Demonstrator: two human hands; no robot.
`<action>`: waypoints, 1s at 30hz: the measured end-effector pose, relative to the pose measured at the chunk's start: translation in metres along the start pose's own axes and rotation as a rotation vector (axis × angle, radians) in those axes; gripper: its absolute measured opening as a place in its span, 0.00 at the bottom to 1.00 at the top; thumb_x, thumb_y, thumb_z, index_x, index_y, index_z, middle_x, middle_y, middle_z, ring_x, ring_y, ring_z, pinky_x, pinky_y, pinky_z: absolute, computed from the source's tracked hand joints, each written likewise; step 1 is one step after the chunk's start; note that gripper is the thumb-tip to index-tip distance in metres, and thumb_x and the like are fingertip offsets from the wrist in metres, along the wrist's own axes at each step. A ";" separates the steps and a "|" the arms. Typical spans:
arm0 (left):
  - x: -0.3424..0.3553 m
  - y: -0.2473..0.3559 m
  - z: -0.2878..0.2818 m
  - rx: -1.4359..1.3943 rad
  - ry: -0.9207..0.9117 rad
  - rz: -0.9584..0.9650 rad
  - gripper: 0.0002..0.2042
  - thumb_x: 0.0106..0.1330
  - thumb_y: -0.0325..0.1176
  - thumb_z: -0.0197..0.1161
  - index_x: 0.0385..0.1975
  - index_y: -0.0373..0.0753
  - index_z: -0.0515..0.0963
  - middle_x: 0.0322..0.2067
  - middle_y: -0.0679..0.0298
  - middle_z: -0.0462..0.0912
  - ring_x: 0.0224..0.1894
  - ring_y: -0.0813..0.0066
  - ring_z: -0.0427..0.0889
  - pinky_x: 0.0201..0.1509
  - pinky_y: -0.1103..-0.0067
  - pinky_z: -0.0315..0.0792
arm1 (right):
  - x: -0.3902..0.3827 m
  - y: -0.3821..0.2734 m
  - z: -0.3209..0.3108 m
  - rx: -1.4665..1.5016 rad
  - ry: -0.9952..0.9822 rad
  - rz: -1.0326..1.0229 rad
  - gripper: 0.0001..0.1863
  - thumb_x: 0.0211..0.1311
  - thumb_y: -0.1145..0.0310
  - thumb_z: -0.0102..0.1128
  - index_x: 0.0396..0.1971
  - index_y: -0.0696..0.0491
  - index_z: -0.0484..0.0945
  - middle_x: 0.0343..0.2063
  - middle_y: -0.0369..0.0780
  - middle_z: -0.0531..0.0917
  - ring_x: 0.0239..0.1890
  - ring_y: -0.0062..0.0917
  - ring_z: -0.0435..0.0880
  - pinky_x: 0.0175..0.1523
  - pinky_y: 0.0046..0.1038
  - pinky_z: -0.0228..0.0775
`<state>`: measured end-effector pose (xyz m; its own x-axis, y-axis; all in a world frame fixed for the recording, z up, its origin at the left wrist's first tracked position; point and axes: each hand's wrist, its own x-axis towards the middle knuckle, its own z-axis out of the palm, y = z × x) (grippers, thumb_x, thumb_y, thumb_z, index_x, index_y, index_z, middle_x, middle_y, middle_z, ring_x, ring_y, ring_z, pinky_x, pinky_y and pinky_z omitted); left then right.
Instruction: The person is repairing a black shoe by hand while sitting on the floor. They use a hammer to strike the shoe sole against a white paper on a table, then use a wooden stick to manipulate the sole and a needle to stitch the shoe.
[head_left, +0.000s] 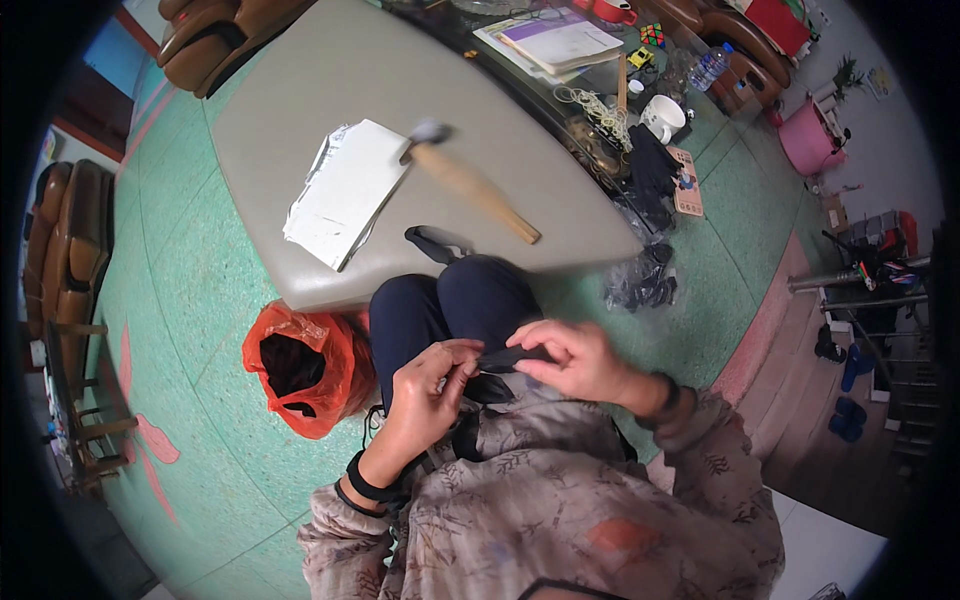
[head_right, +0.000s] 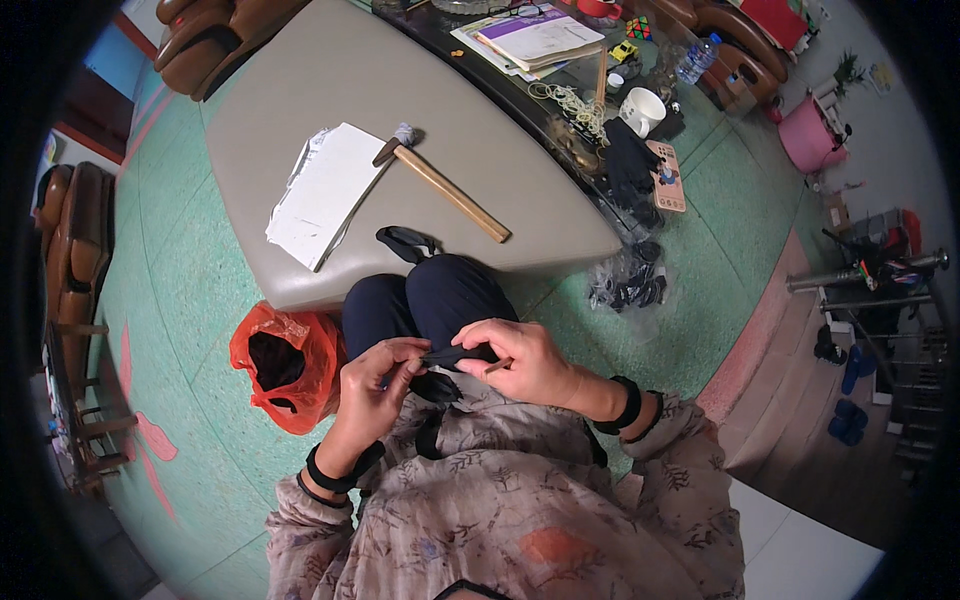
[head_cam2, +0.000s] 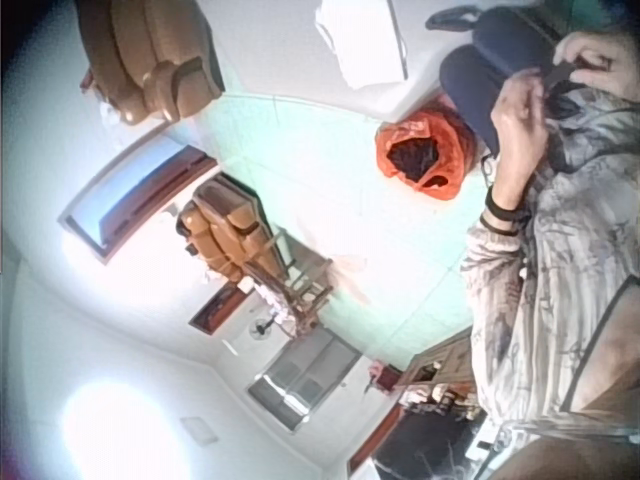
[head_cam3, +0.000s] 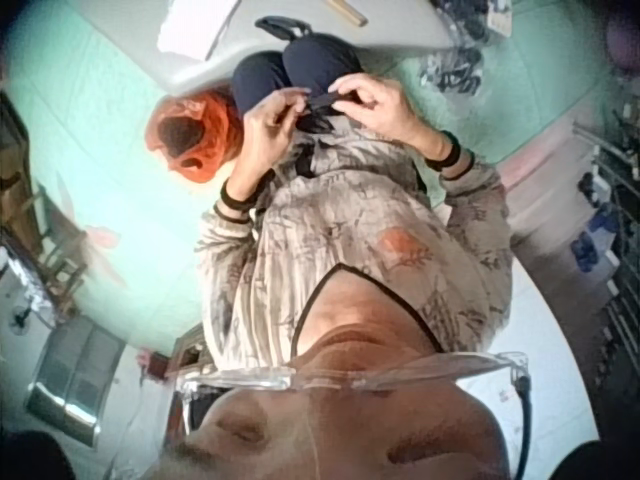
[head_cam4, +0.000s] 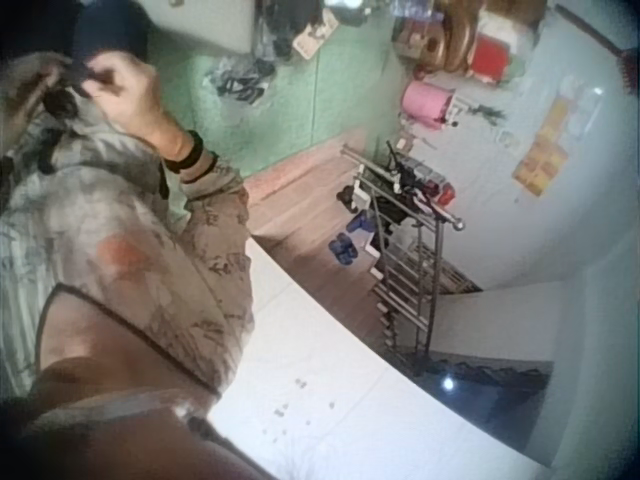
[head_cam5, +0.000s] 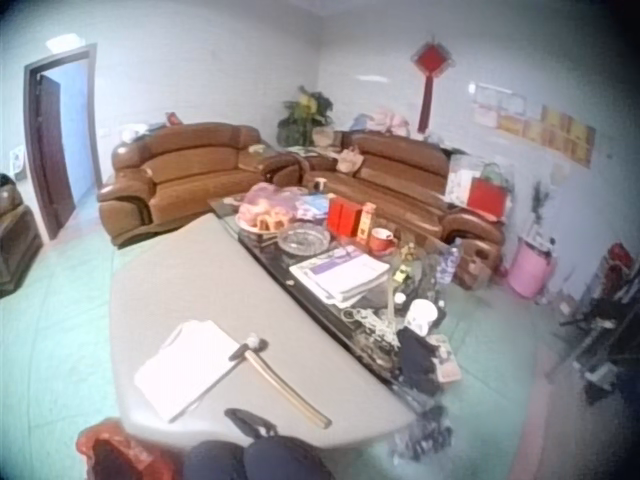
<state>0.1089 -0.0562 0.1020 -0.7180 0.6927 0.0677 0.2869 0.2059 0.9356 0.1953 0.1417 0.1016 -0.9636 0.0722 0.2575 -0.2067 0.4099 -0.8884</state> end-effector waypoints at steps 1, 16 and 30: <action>0.000 0.001 0.000 0.013 0.011 0.004 0.03 0.60 0.20 0.57 0.31 0.30 0.76 0.36 0.57 0.81 0.31 0.74 0.81 0.34 0.82 0.75 | 0.000 -0.001 0.000 0.028 -0.020 0.041 0.11 0.46 0.79 0.67 0.28 0.57 0.73 0.30 0.37 0.81 0.18 0.14 0.71 0.22 0.18 0.63; 0.004 -0.004 0.002 0.047 0.054 0.076 0.05 0.58 0.21 0.60 0.33 0.32 0.78 0.33 0.58 0.82 0.31 0.69 0.79 0.36 0.80 0.72 | 0.006 0.008 0.009 0.033 0.012 -0.018 0.08 0.51 0.79 0.61 0.24 0.58 0.69 0.32 0.39 0.79 0.26 0.25 0.78 0.28 0.23 0.69; 0.007 -0.009 0.006 -0.060 0.092 -0.027 0.06 0.56 0.24 0.64 0.33 0.34 0.81 0.28 0.60 0.80 0.32 0.68 0.78 0.36 0.79 0.71 | 0.003 -0.001 0.015 0.090 0.011 0.146 0.06 0.52 0.80 0.61 0.25 0.60 0.71 0.33 0.40 0.80 0.24 0.20 0.77 0.29 0.21 0.69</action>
<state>0.1054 -0.0487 0.0921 -0.7812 0.6203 0.0711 0.2303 0.1804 0.9563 0.1903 0.1278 0.0977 -0.9827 0.1346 0.1270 -0.0799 0.3109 -0.9471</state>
